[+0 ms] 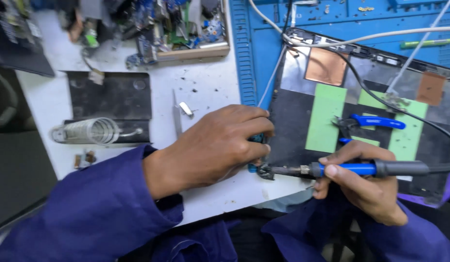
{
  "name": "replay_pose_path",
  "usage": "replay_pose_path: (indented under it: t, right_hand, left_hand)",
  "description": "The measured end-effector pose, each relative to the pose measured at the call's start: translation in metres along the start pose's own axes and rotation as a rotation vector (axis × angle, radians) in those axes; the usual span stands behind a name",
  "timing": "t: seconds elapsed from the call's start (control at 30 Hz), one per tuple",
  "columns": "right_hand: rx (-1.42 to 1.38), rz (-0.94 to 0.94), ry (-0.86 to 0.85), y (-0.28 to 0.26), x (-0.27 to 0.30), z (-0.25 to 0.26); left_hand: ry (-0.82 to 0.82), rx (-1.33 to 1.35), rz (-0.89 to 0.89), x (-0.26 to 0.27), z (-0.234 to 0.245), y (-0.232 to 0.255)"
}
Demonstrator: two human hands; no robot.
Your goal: Soldering internal components and wires of a tablet during a repair process
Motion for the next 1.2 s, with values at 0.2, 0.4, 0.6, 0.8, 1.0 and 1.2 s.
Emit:
replay_pose_path:
  t: [0.2, 0.4, 0.6, 0.8, 1.0, 1.2]
  right_hand:
    - [0.171, -0.071, -0.044, 0.022, 0.004, 0.016]
    - [0.093, -0.029, -0.037, 0.002, 0.001, 0.0]
    - [0.165, -0.055, -0.015, 0.017, 0.003, 0.014]
    - [0.14, -0.015, -0.08, 0.01, 0.003, 0.007]
    - [0.115, -0.066, -0.086, 0.023, 0.007, 0.014]
    - [0.107, -0.068, -0.01, 0.02, 0.003, 0.015]
  left_hand:
    - [-0.013, 0.034, 0.037, 0.002, -0.004, -0.003]
    - [-0.03, -0.008, 0.005, 0.002, -0.005, -0.002]
    - [-0.007, 0.004, 0.03, 0.002, -0.005, -0.003]
    - [-0.027, -0.008, 0.038, 0.002, -0.006, -0.004]
    - [-0.033, -0.005, 0.032, 0.002, -0.007, -0.004]
    - [-0.035, -0.015, 0.041, 0.004, -0.01, -0.004]
Point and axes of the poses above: each hand's wrist, its own x-axis away from the middle knuckle, its own z-axis out of the back of the hand, y = z × x, the point moved 10 cm from there along -x, towards the middle knuckle, and after that the axes turned 9 degrees about -z, right-handed, at the moved point
